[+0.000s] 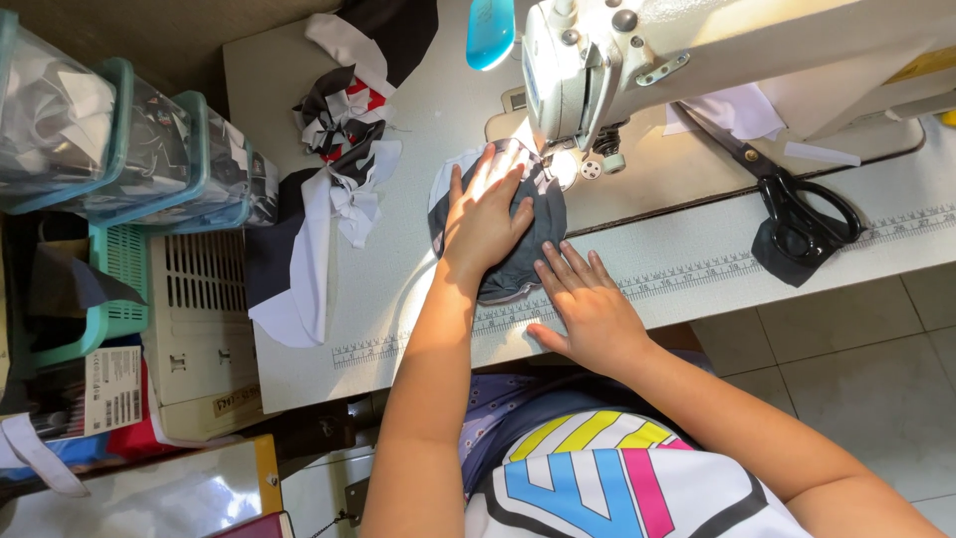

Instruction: Trimming excess material from the edges of a fabric component using scissors at a sewing workstation.

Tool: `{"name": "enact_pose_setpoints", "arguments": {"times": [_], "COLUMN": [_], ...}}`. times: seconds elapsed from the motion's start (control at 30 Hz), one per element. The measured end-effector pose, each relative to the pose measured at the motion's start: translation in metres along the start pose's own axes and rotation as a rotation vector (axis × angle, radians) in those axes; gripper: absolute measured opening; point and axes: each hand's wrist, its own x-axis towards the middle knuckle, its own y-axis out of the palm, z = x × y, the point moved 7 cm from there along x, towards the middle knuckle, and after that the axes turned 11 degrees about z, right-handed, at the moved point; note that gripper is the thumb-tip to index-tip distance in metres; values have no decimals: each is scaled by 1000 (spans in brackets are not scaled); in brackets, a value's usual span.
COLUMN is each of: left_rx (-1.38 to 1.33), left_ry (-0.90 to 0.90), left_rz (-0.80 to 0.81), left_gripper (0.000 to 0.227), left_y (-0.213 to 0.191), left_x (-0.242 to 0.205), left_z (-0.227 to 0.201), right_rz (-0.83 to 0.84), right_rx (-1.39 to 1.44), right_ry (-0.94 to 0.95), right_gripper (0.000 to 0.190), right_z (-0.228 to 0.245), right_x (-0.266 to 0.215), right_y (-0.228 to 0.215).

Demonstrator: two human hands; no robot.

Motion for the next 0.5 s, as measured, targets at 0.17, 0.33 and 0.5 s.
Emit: {"name": "enact_pose_setpoints", "arguments": {"times": [0.17,0.33,0.5], "left_rx": [-11,-42,-24], "left_ry": [-48,-124,-209], "left_rz": [-21,-25,10], "left_gripper": [56,61,65], "left_y": [-9,-5,-3], "left_x": [-1,6,14], "left_z": [-4,0,7], "right_rz": [-9,-19,74], "right_rx": [-17,-43,26], "right_ry": [36,76,108], "right_gripper": [80,82,80], "right_z": [-1,-9,-25], "right_x": [2,7,14], "right_y": [-2,-9,-1]}}
